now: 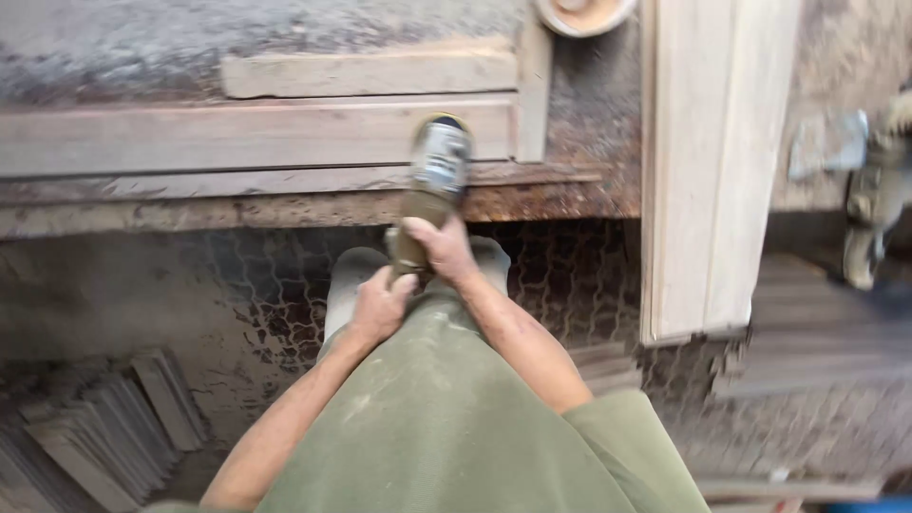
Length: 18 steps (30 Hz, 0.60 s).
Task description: The recorder is applying filler to wooden boards and then sanding them smooth using a handheld power sander at a workbench.
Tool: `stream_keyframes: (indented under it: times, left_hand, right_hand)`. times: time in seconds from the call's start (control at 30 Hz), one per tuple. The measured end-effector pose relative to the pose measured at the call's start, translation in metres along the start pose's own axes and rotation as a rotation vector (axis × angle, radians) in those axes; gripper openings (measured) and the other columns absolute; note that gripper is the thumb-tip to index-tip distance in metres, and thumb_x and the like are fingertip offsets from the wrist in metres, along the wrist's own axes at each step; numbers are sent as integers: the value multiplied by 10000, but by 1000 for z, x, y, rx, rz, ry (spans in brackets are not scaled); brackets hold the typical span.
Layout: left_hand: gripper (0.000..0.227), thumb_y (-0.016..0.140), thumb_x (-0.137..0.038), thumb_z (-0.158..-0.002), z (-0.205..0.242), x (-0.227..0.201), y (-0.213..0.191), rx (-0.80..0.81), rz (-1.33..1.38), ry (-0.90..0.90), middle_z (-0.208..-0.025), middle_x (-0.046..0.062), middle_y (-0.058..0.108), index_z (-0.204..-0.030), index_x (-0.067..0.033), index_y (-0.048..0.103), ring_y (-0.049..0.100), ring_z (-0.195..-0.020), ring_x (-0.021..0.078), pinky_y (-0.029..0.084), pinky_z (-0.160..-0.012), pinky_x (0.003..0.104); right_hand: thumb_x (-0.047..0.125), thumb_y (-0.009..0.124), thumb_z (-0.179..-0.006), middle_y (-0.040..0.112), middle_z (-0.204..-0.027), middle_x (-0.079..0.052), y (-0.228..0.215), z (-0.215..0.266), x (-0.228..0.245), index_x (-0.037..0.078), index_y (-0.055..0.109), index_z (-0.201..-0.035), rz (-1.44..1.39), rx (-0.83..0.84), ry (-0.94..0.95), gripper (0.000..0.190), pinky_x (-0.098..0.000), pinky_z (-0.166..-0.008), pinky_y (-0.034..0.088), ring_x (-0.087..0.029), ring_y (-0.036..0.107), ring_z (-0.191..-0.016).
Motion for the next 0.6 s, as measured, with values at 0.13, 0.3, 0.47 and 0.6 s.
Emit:
stream_keyframes:
  times: [0.13, 0.3, 0.47, 0.6]
  left_hand:
    - [586, 585, -667, -897, -7, -32, 7, 216, -137, -80, -1099, 152, 763, -1181, -163, 680, 685, -1142, 358, 551, -970, 488]
    - [703, 481, -743, -897, 2, -40, -37, 302, -124, 8, -1053, 225, 730, -1059, -79, 645, 674, -1109, 433, 538, -918, 524]
    - [509, 601, -626, -904, 3, 76, -105, 38, 10, -23, -895, 176, 750, -989, -129, 670, 717, -980, 395, 551, -803, 508]
    - [549, 591, -644, -951, 13, 145, -163, -233, -25, -6, -812, 210, 717, -903, -101, 652, 717, -876, 419, 553, -715, 514]
  right_hand:
    - [185, 766, -939, 693, -1049, -154, -58, 5, -3, -32, 659, -1209, 57, -86, 21, 363, -514, -888, 552, -225, 629, -966]
    - [244, 696, -942, 745, -1062, -129, -21, -3, -4, 36, 654, -1259, -154, -124, -17, 382, -491, -873, 621, -244, 741, -940]
    - [209, 792, -888, 712, -1042, -125, 118, 3, -38, 4, 644, -1234, -1, 50, 74, 429, -495, -828, 606, -230, 690, -933]
    - [163, 887, -820, 710, -1041, -137, 224, 11, -50, 18, 641, -1224, -88, 254, 39, 494, -471, -791, 616, -206, 675, -936]
Point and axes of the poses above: each hand's wrist, its own z-axis away from the middle knuckle, its own y-axis out of the palm, x = y × z, the point moved 10 cm from there along -z, towards the middle knuckle
